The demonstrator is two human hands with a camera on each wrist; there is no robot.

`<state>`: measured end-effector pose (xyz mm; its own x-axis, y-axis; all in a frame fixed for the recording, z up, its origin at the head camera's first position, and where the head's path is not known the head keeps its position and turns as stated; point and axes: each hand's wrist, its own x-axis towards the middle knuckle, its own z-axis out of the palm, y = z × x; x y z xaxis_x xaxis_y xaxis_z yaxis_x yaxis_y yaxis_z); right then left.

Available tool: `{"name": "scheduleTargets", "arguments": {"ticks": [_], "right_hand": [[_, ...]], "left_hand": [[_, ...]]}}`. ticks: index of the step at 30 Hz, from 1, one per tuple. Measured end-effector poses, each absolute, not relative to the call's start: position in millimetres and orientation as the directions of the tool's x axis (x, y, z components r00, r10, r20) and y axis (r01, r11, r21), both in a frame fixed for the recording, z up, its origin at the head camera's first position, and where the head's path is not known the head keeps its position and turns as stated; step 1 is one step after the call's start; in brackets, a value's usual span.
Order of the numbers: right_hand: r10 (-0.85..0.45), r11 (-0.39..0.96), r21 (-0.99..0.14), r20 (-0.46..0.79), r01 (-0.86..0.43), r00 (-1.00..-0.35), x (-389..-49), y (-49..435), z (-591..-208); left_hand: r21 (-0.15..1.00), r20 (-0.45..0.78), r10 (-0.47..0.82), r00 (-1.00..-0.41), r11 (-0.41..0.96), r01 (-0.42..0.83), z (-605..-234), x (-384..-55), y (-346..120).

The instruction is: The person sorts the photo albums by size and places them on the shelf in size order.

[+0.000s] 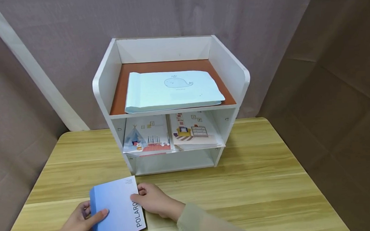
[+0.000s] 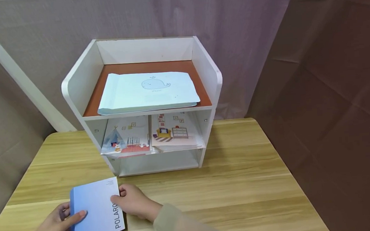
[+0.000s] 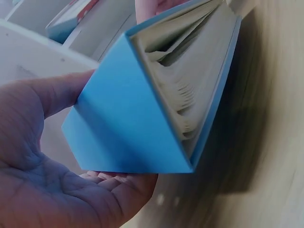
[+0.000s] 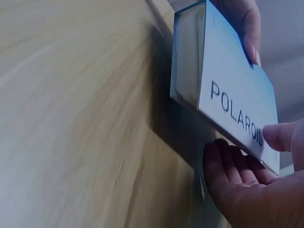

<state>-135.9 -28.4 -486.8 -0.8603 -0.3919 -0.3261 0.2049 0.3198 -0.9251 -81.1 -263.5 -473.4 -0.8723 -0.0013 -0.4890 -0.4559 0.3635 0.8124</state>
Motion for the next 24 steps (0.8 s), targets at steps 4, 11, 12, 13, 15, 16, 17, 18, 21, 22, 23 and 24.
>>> {"name": "scheduleTargets", "arguments": {"ticks": [4, 11, 12, 13, 15, 16, 17, 18, 21, 22, 23, 24], "right_hand": [[-0.400, 0.284, -0.933, -0.324, 0.220, -0.857, -137.0, -13.4, -488.3], [-0.447, 0.207, -0.945, -0.321, 0.252, -0.835, -136.9, 15.2, -487.4], [-0.451, 0.194, -0.947, -0.317, 0.255, -0.834, -136.8, 18.4, -487.1], [-0.454, 0.181, -0.949, -0.313, 0.258, -0.834, -137.1, 21.4, -486.7], [-0.452, 0.168, -0.951, -0.307, 0.258, -0.838, -137.7, 26.7, -485.9], [-0.449, 0.162, -0.952, -0.305, 0.260, -0.840, -138.0, 29.0, -485.8], [-0.444, 0.160, -0.952, -0.304, 0.260, -0.843, -138.6, 31.3, -486.0], [-0.438, 0.161, -0.952, -0.305, 0.260, -0.846, -138.9, 33.7, -485.7], [-0.429, 0.149, -0.952, -0.307, 0.268, -0.850, -140.6, 41.2, -485.7], [-0.427, 0.147, -0.952, -0.307, 0.270, -0.850, -141.1, 44.1, -485.8], [-0.424, 0.146, -0.951, -0.308, 0.272, -0.851, -141.6, 47.0, -485.8], [-0.421, 0.143, -0.951, -0.309, 0.274, -0.853, -142.2, 49.9, -486.0]], "left_hand": [[0.823, -0.486, 0.008, -0.874, 0.342, -0.454, -475.3, -82.0, -247.7], [0.844, -0.468, 0.021, -0.884, 0.308, -0.440, -479.1, -84.6, -218.7], [0.853, -0.460, 0.027, -0.888, 0.291, -0.433, -479.5, -84.6, -214.5], [0.866, -0.445, 0.035, -0.895, 0.270, -0.421, -480.1, -84.4, -210.2], [0.887, -0.422, 0.041, -0.906, 0.228, -0.402, -481.2, -84.1, -202.0], [0.896, -0.411, 0.043, -0.911, 0.206, -0.394, -481.8, -84.2, -198.0], [0.903, -0.403, 0.043, -0.914, 0.180, -0.389, -482.2, -84.2, -194.3], [0.910, -0.395, 0.045, -0.918, 0.159, -0.384, -482.7, -84.6, -190.8], [0.922, -0.376, 0.042, -0.926, 0.116, -0.370, -483.9, -85.9, -181.5], [0.926, -0.371, 0.042, -0.928, 0.097, -0.365, -484.3, -86.4, -178.6], [0.928, -0.367, 0.042, -0.929, 0.082, -0.363, -484.6, -87.1, -176.0], [0.930, -0.365, 0.045, -0.930, 0.067, -0.361, -485.0, -88.0, -173.5]]}}
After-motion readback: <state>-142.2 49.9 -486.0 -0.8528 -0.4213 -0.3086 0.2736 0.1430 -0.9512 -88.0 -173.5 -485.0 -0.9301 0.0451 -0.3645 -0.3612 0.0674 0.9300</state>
